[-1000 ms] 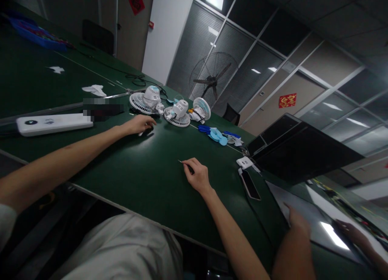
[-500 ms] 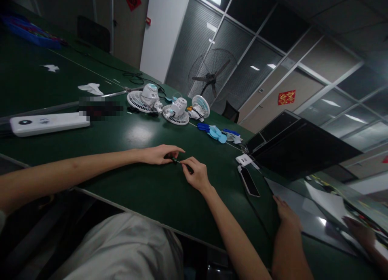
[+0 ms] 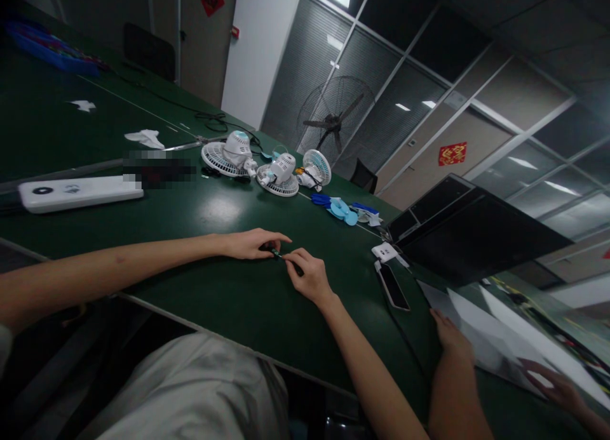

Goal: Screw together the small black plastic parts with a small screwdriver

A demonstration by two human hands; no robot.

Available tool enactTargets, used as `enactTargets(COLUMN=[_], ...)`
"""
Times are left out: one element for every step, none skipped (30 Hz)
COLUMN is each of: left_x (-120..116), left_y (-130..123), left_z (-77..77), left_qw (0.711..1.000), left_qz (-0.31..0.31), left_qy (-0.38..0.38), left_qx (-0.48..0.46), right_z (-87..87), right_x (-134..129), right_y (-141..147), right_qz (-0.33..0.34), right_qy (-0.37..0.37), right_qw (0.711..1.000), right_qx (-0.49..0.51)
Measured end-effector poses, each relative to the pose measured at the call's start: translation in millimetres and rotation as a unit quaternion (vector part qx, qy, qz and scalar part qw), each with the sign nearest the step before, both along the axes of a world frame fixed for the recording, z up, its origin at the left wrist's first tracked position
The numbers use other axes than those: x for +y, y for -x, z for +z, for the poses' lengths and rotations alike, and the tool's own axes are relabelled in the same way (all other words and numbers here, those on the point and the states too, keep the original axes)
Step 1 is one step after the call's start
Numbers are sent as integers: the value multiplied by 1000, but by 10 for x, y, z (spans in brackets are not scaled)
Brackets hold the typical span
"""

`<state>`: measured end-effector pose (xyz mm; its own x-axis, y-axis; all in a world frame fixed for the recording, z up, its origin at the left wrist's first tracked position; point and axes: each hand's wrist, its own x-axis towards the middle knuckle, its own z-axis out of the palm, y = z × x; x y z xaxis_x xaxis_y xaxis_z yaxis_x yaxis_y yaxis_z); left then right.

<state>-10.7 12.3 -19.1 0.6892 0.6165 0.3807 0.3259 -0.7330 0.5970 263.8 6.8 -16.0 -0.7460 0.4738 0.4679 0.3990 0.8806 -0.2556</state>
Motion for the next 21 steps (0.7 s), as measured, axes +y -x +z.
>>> enactTargets(left_x=[-1,-2,-3,-4,-5,-7,-8,-10,-11,-12,-12,-11,-9,-7,-5,-4,-5,-6,-10,-15,-21], left_y=[-8,-17,-27,-36,-44,-48,-49,-46,-40,-32,-23,-15,-8,-3,-1,-2,-5,-11,-17,-23,-29], left_z=[0,0,-1,-1,-1,-1,-1,0,0,1,0,-1,-3,-5,-7,-8,-9,-8,-5,-2,2], left_qw=[1000,1000,1000,1000,1000,1000,1000,1000,1000,1000,1000,1000,1000,1000,1000,1000,1000,1000,1000,1000,1000], left_qz=[-2,-5,-7,-10,-12,-13,-13,-13,-13,-12,-12,-12,-12,-12,-12,-14,-15,-18,-20,-23,-25], left_qy=[0,0,-1,-2,-4,-5,-6,-6,-6,-6,-6,-5,-4,-3,-2,-1,-1,0,0,1,2], left_qx=[0,0,0,-1,-1,0,0,1,2,2,3,3,3,3,2,1,1,0,-1,-1,-1], right_z=[2,3,2,0,-2,-6,-10,-14,-18,-22,-26,-28,-29,-29,-27,-23,-18,-12,-6,0,5], right_x=[-9,-15,-19,-20,-19,-15,-10,-5,0,5,8,9,9,7,4,-1,-6,-11,-16,-20,-22], right_y=[9,17,24,28,28,26,20,13,5,-2,-9,-14,-17,-18,-18,-17,-14,-11,-7,-2,4], right_qz=[4,8,10,11,10,7,3,-2,-6,-10,-11,-12,-11,-10,-8,-7,-7,-7,-7,-6,-5], right_qy=[-3,-6,-9,-11,-14,-16,-19,-20,-22,-22,-22,-22,-21,-21,-20,-20,-20,-20,-19,-18,-18], right_qw=[1000,1000,1000,1000,1000,1000,1000,1000,999,999,999,999,1000,1000,1000,1000,1000,1000,1000,1000,1000], right_qx=[1,2,3,4,7,10,14,19,22,25,25,23,20,15,11,6,3,0,-3,-6,-8])
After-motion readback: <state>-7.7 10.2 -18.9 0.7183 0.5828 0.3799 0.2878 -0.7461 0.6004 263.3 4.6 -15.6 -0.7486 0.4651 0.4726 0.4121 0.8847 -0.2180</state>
